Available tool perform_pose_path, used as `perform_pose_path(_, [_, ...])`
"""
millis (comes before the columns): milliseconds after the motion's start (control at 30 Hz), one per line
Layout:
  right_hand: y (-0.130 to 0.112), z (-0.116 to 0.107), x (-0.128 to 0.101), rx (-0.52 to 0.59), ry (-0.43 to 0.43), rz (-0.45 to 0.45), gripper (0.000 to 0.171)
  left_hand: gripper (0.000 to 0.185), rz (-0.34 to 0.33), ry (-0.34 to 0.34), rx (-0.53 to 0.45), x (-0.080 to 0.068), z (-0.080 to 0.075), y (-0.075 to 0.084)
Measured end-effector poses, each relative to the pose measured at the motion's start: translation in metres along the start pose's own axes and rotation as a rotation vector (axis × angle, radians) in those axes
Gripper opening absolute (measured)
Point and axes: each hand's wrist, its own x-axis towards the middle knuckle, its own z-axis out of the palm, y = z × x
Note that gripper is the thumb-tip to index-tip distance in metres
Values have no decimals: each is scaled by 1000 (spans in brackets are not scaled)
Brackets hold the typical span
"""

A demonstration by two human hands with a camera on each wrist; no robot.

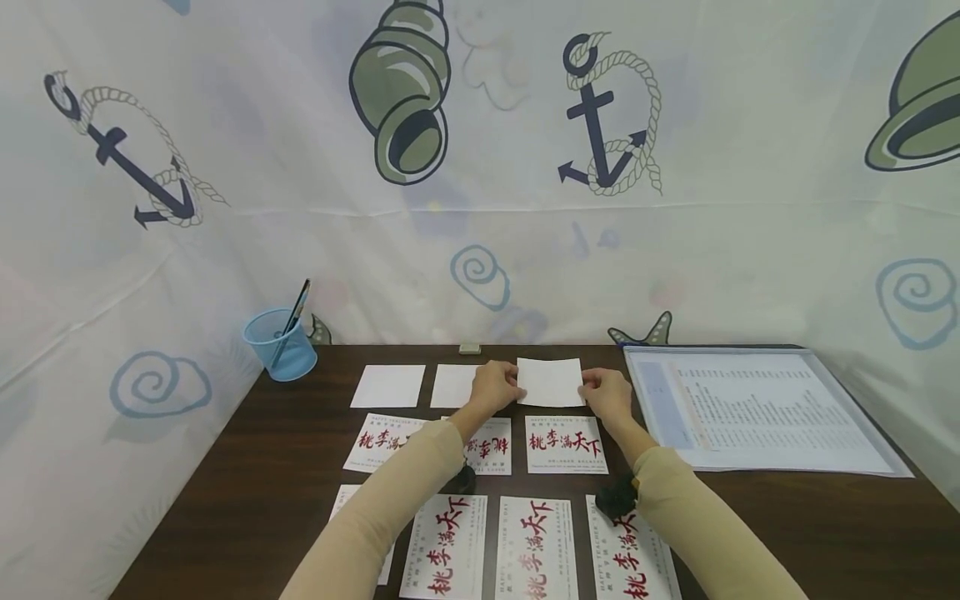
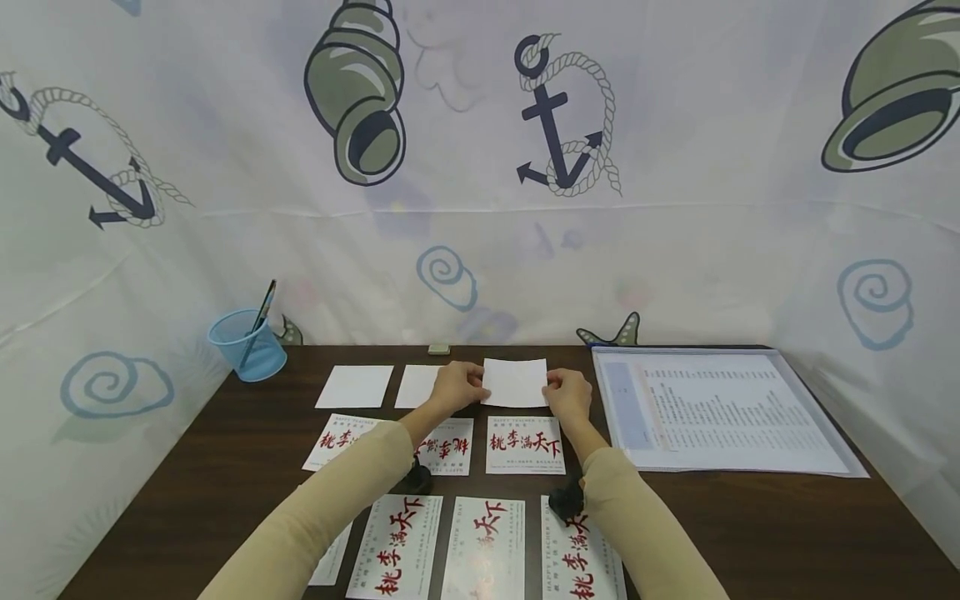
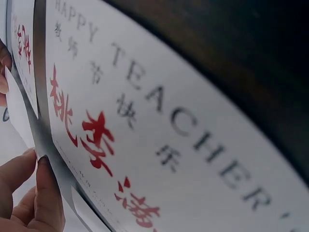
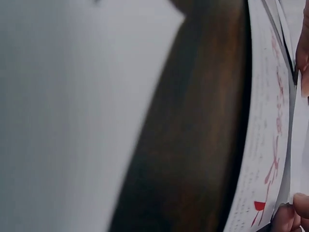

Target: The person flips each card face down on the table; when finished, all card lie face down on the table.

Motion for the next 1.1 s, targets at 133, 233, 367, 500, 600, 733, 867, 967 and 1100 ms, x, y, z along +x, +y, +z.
perform_pose_path(133, [0, 0, 0, -19, -17, 7, 25, 39, 11, -3, 44, 1, 2, -1])
perform_pose_path(233, [0, 1, -1, -32, -20, 9, 26, 37, 13, -4, 69, 2, 3, 0])
perform_pose_path(367, [0, 2, -1, -40, -14, 13, 25, 37, 13, -7, 88, 3, 3, 0])
perform_pose_path(500, [1, 3, -1, -45, -9, 20, 25, 37, -2, -15, 108, 4, 5, 1])
perform_pose_path(600, [1, 5, -1, -51, -6, 26, 24, 37, -23, -26, 120, 4, 5, 1])
perform_pose_path(733, [1, 7, -1, -58, 5, 16, 23, 36, -38, -34, 142, 4, 5, 0])
perform_pose_path(867, [0, 7, 0, -64, 18, 2, 25, 33, -27, -36, 159, 4, 5, 2])
perform_pose_path(967, [0, 7, 0, -70, 18, -1, 27, 21, -13, -38, 172, 5, 5, 3])
perform_pose_path(1100, [1, 5, -1, -53, -5, 19, 28, 14, 0, -38, 179, 4, 6, 3])
